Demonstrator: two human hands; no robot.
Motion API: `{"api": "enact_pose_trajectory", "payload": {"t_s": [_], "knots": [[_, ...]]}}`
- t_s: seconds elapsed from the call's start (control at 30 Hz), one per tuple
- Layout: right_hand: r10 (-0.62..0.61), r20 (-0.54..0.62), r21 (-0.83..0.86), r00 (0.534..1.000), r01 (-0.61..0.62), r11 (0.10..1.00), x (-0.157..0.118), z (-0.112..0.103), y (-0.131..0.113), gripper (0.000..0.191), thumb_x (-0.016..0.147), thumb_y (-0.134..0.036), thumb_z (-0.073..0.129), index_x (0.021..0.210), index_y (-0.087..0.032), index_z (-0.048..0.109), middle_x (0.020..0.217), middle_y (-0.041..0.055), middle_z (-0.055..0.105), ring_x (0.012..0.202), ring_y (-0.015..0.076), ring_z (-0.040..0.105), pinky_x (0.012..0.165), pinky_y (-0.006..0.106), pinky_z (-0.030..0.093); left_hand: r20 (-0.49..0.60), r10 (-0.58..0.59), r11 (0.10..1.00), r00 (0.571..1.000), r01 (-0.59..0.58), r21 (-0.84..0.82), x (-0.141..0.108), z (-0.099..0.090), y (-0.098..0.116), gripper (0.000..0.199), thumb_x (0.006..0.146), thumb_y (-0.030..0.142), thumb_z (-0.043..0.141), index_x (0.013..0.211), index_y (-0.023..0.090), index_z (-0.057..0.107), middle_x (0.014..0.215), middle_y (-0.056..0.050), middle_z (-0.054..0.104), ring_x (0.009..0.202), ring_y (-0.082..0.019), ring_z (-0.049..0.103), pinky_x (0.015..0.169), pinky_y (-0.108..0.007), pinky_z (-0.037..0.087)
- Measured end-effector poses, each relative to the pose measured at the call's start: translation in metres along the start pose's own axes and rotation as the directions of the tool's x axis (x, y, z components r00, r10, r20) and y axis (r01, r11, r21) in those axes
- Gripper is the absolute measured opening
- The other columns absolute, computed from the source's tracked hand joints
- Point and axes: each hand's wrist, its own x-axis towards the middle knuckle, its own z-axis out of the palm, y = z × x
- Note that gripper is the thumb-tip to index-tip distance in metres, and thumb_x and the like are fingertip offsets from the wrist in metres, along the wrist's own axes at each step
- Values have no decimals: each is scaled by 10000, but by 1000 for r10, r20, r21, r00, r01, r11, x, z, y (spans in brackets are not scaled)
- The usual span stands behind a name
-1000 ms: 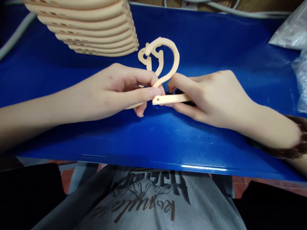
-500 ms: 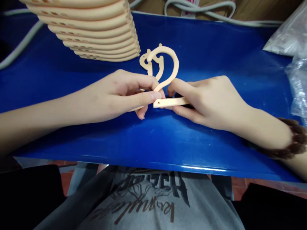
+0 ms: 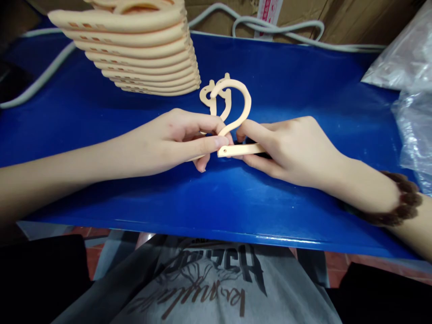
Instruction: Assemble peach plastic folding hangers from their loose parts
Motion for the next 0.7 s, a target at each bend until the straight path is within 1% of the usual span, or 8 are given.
{"api": "enact_pose_trajectory", "payload": {"t_s": [0.2, 0.3, 0.4, 0.7], "knots": [[-3, -4, -1, 1000, 3, 1000, -2, 1, 1, 441, 1113, -510, 393, 1132, -157, 656, 713, -2, 690, 516, 126, 590, 490, 255, 305, 6, 3, 1000, 1000, -3, 2, 0, -1, -1, 277, 1038, 251, 571, 768, 194, 601, 616, 59, 615, 537, -70, 580, 525, -206, 400], [1, 3, -4, 1000, -1, 1000, -2, 2, 1, 441, 1115, -514, 390, 1134, -160, 653, 713, -10, 685, 522, 123, 590, 490, 249, 305, 14, 14, 1000, 1000, -14, 6, -1, -2, -2, 246, 1036, 263, 574, 806, 192, 622, 631, 57, 623, 557, -73, 595, 542, -204, 417], [-6, -19, -9, 1000, 6, 1000, -2, 4, 1, 464, 1118, -532, 363, 1122, -167, 650, 699, -21, 666, 510, 116, 566, 490, 245, 298, 12, 23, 1000, 1000, -23, -5, 0, -2, -3, 223, 1031, 256, 572, 827, 190, 630, 634, 61, 619, 570, -76, 609, 567, -199, 443], [-39, -39, -25, 999, 38, 999, 0, 4, 2, 522, 1124, -545, 339, 1137, -134, 662, 662, -24, 619, 491, 110, 526, 480, 239, 279, 7, 20, 1000, 1000, -20, 21, 0, -2, -2, 263, 1037, 253, 569, 790, 183, 624, 653, 48, 641, 567, -70, 606, 549, -188, 433]]}}
